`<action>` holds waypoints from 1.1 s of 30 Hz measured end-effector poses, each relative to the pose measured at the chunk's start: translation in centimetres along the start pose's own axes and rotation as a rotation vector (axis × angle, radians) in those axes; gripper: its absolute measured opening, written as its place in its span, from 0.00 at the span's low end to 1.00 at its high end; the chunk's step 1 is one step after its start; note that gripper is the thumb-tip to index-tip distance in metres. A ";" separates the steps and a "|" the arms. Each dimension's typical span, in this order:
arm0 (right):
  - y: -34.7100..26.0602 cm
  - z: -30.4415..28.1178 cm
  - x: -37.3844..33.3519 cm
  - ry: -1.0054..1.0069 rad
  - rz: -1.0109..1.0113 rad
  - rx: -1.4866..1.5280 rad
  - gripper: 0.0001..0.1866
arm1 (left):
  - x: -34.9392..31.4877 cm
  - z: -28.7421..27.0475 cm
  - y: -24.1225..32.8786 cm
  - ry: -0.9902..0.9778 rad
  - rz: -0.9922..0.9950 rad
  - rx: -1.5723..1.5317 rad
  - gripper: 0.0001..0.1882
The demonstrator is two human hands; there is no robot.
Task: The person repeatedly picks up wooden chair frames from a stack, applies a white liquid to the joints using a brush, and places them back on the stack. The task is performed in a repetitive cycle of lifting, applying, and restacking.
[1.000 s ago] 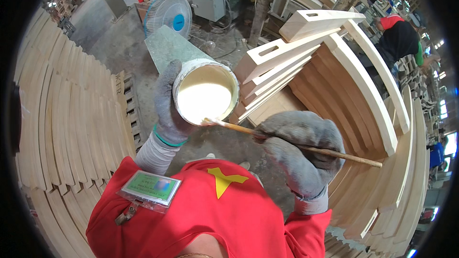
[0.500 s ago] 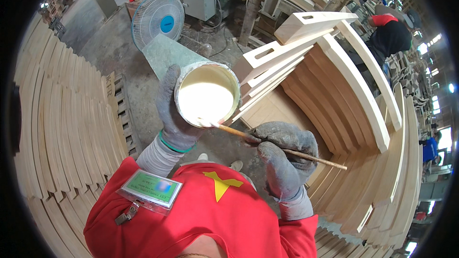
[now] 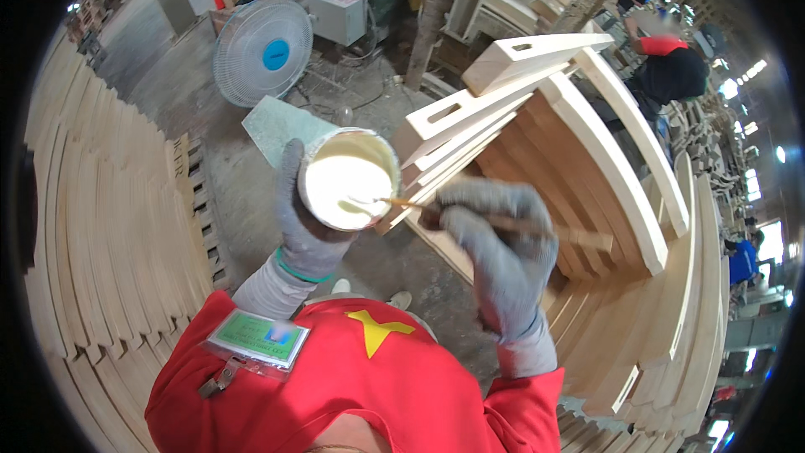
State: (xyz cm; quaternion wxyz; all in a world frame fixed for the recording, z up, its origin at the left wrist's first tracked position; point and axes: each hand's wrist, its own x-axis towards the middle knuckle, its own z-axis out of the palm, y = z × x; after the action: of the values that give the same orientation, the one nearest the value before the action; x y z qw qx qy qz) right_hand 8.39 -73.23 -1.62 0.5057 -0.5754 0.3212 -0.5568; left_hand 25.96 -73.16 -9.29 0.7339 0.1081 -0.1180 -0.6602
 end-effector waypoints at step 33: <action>-0.9 -3.4 14.6 -0.297 0.073 -0.421 0.17 | 0.6 -1.0 -0.6 -0.067 0.354 0.882 0.36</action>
State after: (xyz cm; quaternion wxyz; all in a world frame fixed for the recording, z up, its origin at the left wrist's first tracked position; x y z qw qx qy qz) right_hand 7.45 -87.35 3.44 0.4363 -0.7314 0.3728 -0.3684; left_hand 25.75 -73.78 -10.37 0.7151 0.3663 -0.4270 -0.4150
